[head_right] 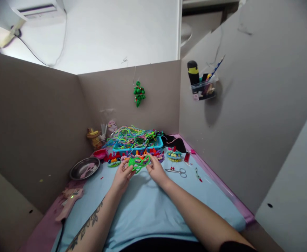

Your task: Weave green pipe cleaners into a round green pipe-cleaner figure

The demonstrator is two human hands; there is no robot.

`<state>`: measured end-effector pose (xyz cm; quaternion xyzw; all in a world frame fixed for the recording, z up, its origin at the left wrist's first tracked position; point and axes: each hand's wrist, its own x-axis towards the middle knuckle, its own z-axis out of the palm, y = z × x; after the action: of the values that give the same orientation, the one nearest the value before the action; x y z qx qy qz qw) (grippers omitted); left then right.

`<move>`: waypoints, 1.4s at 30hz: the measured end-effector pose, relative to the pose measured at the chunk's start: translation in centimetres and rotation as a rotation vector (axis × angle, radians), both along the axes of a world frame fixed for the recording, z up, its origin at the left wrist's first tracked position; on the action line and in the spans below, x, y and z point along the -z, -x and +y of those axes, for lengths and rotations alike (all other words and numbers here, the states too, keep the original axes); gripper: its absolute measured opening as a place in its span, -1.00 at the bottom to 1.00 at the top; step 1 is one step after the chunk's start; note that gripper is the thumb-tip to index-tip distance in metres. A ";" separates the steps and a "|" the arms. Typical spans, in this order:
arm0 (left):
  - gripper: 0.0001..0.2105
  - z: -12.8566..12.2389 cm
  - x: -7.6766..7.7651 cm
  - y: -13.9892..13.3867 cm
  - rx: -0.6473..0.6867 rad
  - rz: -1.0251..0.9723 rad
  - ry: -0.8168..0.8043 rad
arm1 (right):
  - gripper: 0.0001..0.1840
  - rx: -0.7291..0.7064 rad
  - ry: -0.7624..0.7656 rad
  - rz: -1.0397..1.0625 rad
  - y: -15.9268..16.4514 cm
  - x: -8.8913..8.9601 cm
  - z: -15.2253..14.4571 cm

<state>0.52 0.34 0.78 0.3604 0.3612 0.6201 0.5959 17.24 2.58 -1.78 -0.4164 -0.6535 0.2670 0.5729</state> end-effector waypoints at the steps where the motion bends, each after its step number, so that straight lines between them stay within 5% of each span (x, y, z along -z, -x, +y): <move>1: -0.48 0.1 0.0 0.0 -0.030 -0.005 -0.005 | -0.64 0.058 0.006 -0.046 -0.1 0.1 0.1; 4: -0.49 0.3 0.3 0.1 -0.110 -0.011 -0.025 | -0.89 0.149 -0.076 -0.244 -0.3 0.1 -0.6; 9: -0.53 0.6 1.2 0.0 -0.145 0.039 -0.082 | -0.79 0.008 -0.455 -0.524 0.7 -0.4 -2.9; 17: -0.51 0.5 2.0 -0.8 -0.070 0.149 -0.092 | -0.76 0.041 -0.478 -0.662 2.4 -0.5 -3.3; 25: -0.50 0.4 0.8 -0.3 -0.055 -0.071 0.027 | -0.76 -0.491 -0.463 -0.656 3.3 -1.1 -5.9; 28: -0.49 0.5 0.8 0.1 -0.051 -0.096 0.035 | -0.80 -0.591 -0.547 -0.586 3.1 -1.1 -6.3; 32: -0.49 0.4 0.9 0.0 -0.058 -0.042 0.002 | -0.70 -0.203 -0.488 -0.253 1.9 -0.9 -4.8; 35: -0.49 0.3 0.9 -0.3 -0.042 0.033 -0.022 | -0.72 0.084 -0.416 -0.253 0.9 -1.2 -3.2; 42: -0.50 0.2 1.2 -0.4 -0.007 0.055 -0.047 | -0.53 0.217 -0.404 -0.358 0.7 -1.6 -2.0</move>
<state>0.93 0.57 -0.37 0.3899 0.3642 0.6204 0.5749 16.59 0.62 -0.22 -0.4018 -0.7358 -0.0090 0.5450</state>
